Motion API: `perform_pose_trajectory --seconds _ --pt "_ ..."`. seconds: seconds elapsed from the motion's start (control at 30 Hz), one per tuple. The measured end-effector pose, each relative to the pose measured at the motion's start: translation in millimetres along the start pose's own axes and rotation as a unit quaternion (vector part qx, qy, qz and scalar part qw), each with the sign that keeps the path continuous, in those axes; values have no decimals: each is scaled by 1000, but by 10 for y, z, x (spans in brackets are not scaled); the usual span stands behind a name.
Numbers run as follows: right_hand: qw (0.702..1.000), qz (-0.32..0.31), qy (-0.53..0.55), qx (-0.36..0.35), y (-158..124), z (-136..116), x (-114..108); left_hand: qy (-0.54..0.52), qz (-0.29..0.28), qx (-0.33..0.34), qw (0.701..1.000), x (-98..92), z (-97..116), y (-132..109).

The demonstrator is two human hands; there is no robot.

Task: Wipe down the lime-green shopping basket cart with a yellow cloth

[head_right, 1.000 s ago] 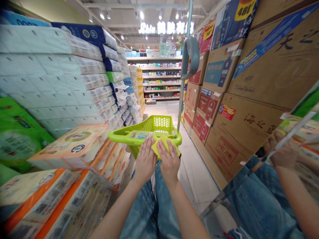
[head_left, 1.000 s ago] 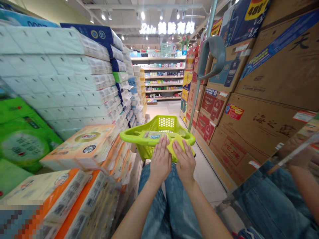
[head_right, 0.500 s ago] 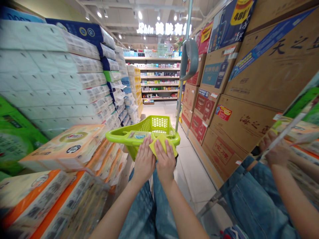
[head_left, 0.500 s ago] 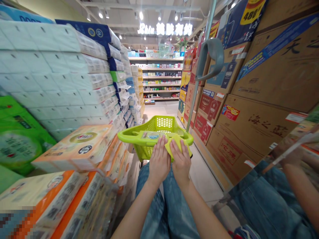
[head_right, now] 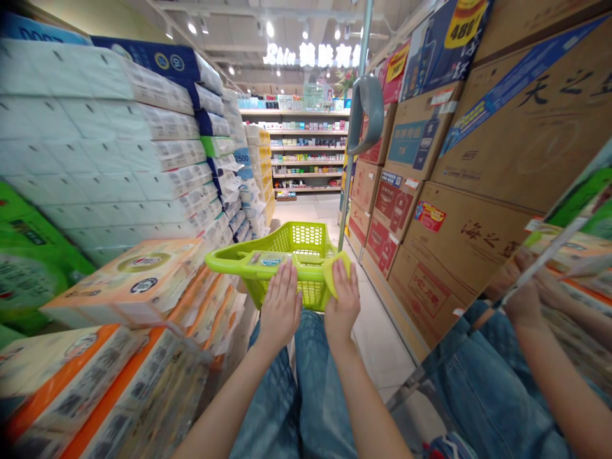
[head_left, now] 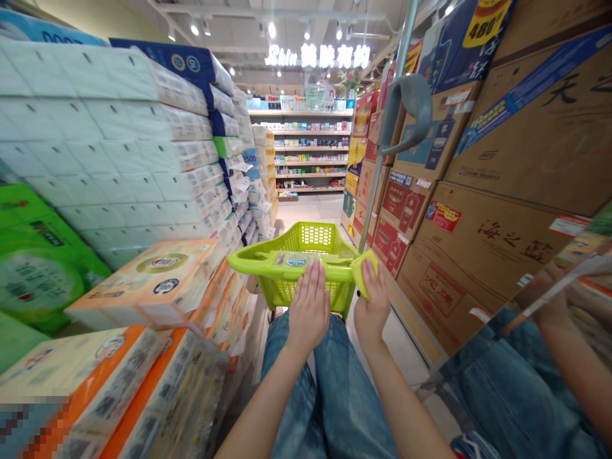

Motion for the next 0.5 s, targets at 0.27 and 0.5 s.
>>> perform_pose_trajectory --seconds 0.27,0.5 --pt "991 -59 -22 -115 -209 -249 145 1 -6 7 1000 -10 -41 -6" --pt "997 27 30 60 56 336 -145 -4 6 4 1000 -8 -10 7"
Point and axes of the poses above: each hand's wrist, its own y-axis towards the middle knuckle, its own x-axis out of the palm, z = x × y, the point moved 7 cm from there along y, towards the middle knuckle, and after that the axes turned 5 degrees about x, right-handed, at the moved point
